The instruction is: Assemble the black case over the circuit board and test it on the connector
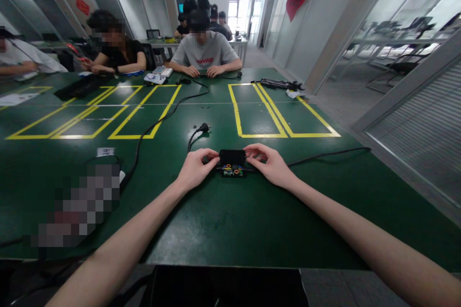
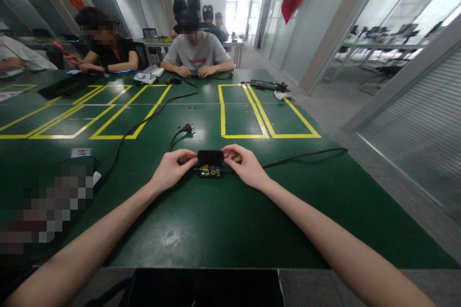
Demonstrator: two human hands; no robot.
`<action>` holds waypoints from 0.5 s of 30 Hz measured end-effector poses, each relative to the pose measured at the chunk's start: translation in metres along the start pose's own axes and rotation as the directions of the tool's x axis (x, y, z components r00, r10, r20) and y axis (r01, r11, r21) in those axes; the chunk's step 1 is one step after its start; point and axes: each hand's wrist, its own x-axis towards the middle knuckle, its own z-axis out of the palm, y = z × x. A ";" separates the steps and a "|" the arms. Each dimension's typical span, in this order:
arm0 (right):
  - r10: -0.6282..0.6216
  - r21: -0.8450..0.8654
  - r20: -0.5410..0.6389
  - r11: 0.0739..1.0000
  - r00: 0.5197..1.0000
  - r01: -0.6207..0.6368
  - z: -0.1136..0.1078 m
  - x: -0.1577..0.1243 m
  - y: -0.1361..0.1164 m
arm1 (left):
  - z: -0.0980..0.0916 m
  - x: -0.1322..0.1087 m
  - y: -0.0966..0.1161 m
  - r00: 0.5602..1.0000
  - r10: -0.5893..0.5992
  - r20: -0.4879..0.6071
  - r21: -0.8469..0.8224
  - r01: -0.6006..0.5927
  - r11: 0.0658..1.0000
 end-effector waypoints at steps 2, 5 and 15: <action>-0.001 0.031 -0.009 1.000 1.000 0.001 0.002 -0.001 -0.001 | 0.002 0.000 -0.001 0.999 0.032 -0.043 0.047 -0.030 0.998; 0.011 0.054 -0.013 0.998 1.000 -0.011 0.003 -0.002 -0.001 | 0.003 0.000 -0.002 0.996 0.061 -0.061 0.070 -0.057 0.996; -0.013 0.069 -0.001 0.998 1.000 0.013 0.002 -0.001 0.002 | 0.001 0.001 -0.002 0.998 0.050 -0.036 0.000 -0.050 0.999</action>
